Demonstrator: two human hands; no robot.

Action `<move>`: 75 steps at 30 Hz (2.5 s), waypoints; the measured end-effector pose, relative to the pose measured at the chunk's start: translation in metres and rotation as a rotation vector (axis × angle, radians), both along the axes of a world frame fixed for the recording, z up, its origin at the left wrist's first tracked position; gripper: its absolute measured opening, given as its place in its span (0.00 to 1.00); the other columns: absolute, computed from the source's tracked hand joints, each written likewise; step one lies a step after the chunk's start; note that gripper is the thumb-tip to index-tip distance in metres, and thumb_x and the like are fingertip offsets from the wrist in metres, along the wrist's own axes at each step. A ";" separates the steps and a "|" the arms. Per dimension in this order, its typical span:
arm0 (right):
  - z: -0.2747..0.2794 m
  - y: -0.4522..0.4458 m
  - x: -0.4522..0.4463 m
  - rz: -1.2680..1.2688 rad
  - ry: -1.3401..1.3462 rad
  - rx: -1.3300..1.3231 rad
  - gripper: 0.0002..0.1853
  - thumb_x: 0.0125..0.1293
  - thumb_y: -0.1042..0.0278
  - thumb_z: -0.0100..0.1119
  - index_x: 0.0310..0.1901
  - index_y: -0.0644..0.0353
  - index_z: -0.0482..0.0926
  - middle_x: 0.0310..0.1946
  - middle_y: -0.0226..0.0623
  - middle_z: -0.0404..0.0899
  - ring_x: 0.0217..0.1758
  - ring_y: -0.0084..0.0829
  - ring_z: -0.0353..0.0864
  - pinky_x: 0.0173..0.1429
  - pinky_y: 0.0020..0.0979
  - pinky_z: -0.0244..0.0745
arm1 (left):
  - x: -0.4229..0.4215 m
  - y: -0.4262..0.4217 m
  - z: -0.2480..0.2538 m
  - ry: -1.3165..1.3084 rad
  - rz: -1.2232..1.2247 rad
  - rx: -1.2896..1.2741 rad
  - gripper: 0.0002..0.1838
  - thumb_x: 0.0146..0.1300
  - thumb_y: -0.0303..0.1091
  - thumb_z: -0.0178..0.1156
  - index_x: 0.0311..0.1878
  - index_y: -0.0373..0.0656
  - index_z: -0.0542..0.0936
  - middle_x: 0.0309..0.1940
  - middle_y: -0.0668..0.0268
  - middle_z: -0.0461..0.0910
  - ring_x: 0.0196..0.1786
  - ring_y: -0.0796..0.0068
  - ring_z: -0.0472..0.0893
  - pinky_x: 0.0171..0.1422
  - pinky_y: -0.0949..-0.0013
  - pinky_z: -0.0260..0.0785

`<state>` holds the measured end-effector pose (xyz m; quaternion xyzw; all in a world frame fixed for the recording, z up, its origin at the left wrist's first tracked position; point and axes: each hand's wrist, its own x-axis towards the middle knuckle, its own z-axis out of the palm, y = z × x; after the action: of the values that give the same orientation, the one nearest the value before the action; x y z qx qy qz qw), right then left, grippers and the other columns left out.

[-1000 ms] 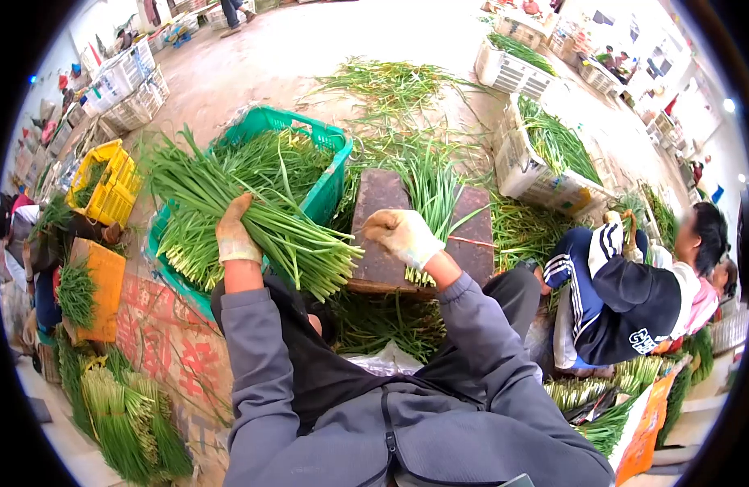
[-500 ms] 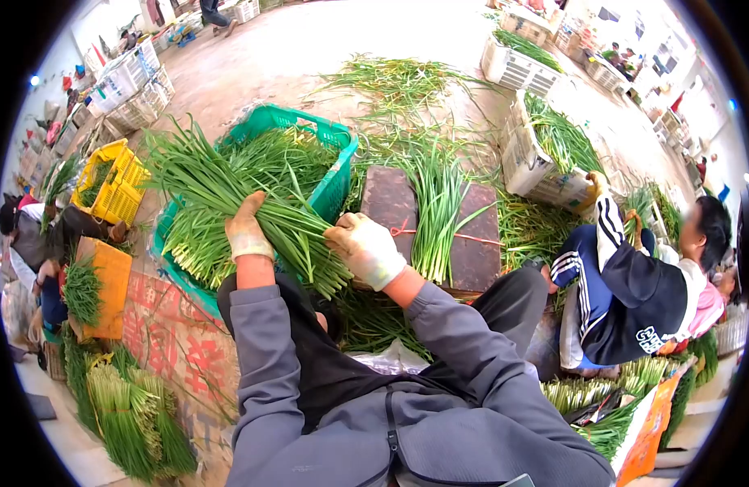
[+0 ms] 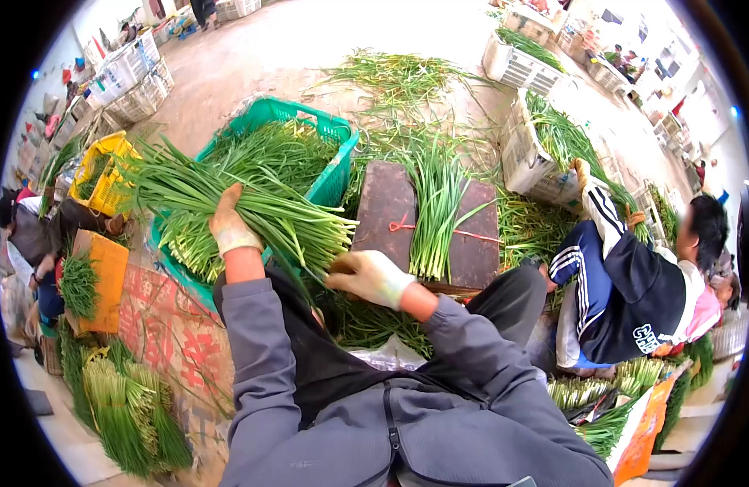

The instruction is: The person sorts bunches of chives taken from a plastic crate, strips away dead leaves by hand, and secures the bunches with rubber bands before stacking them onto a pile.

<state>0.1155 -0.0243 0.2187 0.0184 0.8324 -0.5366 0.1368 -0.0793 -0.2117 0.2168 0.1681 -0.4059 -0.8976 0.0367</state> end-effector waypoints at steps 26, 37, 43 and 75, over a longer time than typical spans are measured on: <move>-0.028 -0.011 -0.017 -0.588 -0.140 -1.046 0.06 0.67 0.67 0.58 0.33 0.57 0.76 0.24 0.28 0.72 0.19 0.20 0.64 0.23 0.25 0.56 | 0.011 0.017 -0.001 0.115 -0.014 0.008 0.17 0.55 0.19 0.68 0.50 0.32 0.80 0.43 0.59 0.83 0.41 0.62 0.84 0.48 0.58 0.81; -0.036 0.052 0.037 -0.226 0.155 0.167 0.15 0.62 0.57 0.66 0.43 0.61 0.86 0.36 0.47 0.85 0.39 0.40 0.84 0.48 0.37 0.78 | 0.005 -0.015 -0.004 0.181 -0.137 0.051 0.14 0.64 0.29 0.62 0.51 0.33 0.80 0.43 0.57 0.84 0.41 0.58 0.84 0.50 0.56 0.80; 0.032 0.030 -0.033 -0.294 0.476 0.291 0.29 0.62 0.48 0.67 0.56 0.64 0.81 0.50 0.51 0.84 0.54 0.45 0.84 0.61 0.37 0.76 | 0.024 0.012 0.004 0.258 -0.343 0.056 0.20 0.60 0.24 0.60 0.57 0.34 0.78 0.44 0.58 0.82 0.43 0.59 0.84 0.53 0.57 0.80; -0.006 -0.013 0.005 -0.259 0.830 0.369 0.12 0.63 0.65 0.67 0.48 0.53 0.83 0.38 0.38 0.83 0.41 0.44 0.84 0.45 0.40 0.80 | 0.007 0.006 0.005 -0.062 -0.111 0.130 0.13 0.63 0.39 0.61 0.46 0.41 0.79 0.43 0.56 0.83 0.43 0.53 0.82 0.55 0.48 0.75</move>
<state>0.1210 -0.0372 0.2130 -0.0700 0.8890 -0.3545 -0.2813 -0.0720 -0.2059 0.2220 0.1749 -0.3566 -0.9170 -0.0368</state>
